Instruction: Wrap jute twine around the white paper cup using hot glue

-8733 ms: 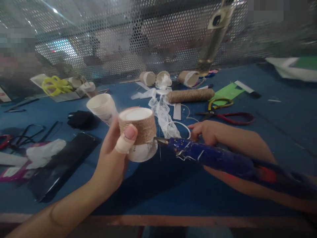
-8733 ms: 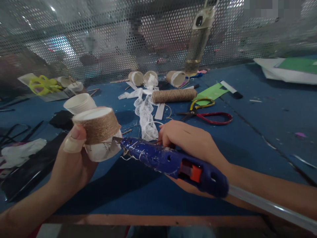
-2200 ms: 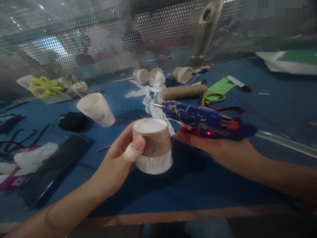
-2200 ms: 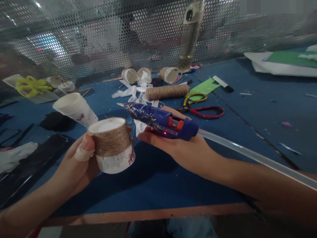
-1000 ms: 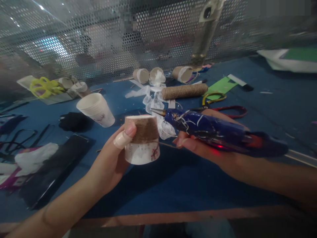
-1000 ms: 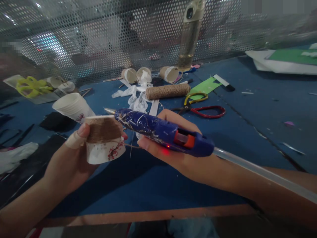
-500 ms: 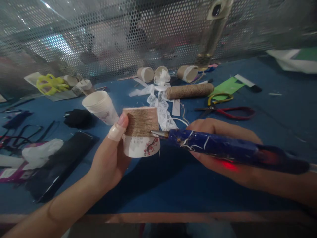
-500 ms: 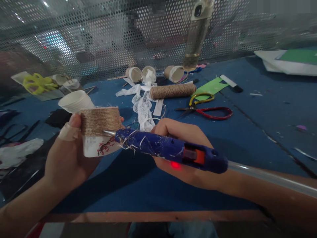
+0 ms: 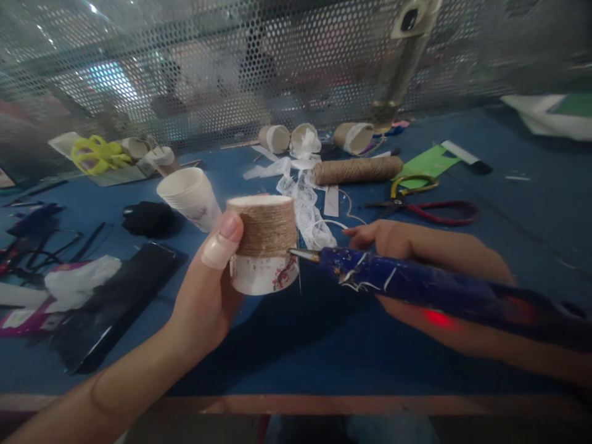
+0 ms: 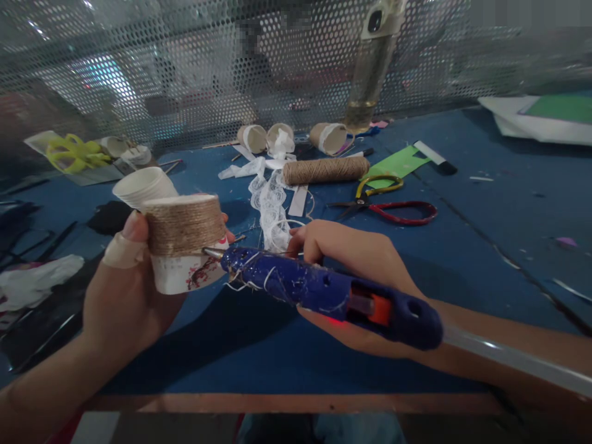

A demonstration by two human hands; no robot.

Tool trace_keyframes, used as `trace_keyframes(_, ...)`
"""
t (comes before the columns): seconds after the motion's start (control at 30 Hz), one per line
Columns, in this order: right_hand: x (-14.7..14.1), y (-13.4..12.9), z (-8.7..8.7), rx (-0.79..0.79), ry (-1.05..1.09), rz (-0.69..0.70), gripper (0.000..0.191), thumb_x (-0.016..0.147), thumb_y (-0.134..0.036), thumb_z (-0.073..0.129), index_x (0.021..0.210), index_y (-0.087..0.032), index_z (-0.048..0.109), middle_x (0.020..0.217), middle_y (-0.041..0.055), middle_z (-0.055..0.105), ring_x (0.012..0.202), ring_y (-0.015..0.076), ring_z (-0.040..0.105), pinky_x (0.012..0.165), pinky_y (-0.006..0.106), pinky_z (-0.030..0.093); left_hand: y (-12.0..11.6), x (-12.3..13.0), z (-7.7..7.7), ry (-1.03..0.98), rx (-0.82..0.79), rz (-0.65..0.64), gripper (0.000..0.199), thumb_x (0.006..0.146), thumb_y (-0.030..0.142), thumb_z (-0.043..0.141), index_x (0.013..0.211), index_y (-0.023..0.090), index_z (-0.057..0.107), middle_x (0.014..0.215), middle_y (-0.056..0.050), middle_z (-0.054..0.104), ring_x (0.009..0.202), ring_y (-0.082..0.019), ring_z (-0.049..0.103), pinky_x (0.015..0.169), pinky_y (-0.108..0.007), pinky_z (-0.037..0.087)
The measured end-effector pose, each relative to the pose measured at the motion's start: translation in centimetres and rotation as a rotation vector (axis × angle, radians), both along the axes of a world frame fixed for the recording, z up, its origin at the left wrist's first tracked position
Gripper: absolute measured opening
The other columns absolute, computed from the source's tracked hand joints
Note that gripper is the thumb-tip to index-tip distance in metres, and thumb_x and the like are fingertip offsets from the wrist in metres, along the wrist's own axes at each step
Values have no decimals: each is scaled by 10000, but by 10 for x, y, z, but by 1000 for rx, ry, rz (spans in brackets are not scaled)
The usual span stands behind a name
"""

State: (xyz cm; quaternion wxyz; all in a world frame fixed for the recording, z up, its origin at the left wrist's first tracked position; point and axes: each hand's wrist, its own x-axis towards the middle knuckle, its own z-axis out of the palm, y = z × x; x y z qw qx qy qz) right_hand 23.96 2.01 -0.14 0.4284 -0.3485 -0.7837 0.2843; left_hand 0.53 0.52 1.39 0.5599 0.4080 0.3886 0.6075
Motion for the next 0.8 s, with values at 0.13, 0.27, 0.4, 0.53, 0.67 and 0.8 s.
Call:
trace_keyframes(0.13,2,-1,3,87,-68,33,260,779,-174,662,700,-266,432,790,-57,614,856,196,675,957,464,537,-1,-3,-6,82,51,11,441,910,536,631,1199,213,711,1028,-62,772,875,-224,700,645,-286,523)
trace_keyframes(0.27,1,1,3,205,-106,55,263,780,-136,634,723,-262,410,765,-75,572,808,134,668,1038,392,535,0,-5,-10,109,64,13,491,878,556,667,1246,231,690,1022,-71,771,861,-223,698,630,-285,560)
trace_keyframes(0.4,1,3,0,246,-135,18,279,770,-150,645,729,-261,392,782,-79,582,789,117,670,1042,357,542,2,-4,-10,93,81,19,435,870,538,681,1193,250,723,1019,-56,763,867,-220,698,599,-268,568)
trace_keyframes(0.53,5,5,-2,263,-175,-36,273,753,-207,673,728,-267,408,787,-70,638,844,141,714,943,328,571,3,-3,-8,72,110,37,447,847,588,682,1144,260,749,1061,-43,745,889,-220,691,612,-274,584)
trace_keyframes(0.67,6,7,-2,308,-171,-29,250,781,-228,660,725,-267,419,792,-63,655,811,137,721,948,338,580,3,-3,-7,74,103,48,440,828,586,706,1119,259,753,1057,-48,736,881,-219,685,619,-282,593)
trace_keyframes(0.8,3,7,-2,281,-168,-35,260,779,-224,660,696,-265,417,778,-67,653,806,141,717,978,366,583,2,-5,-9,113,97,45,482,852,598,672,1182,250,723,1036,-72,734,867,-214,675,602,-265,583)
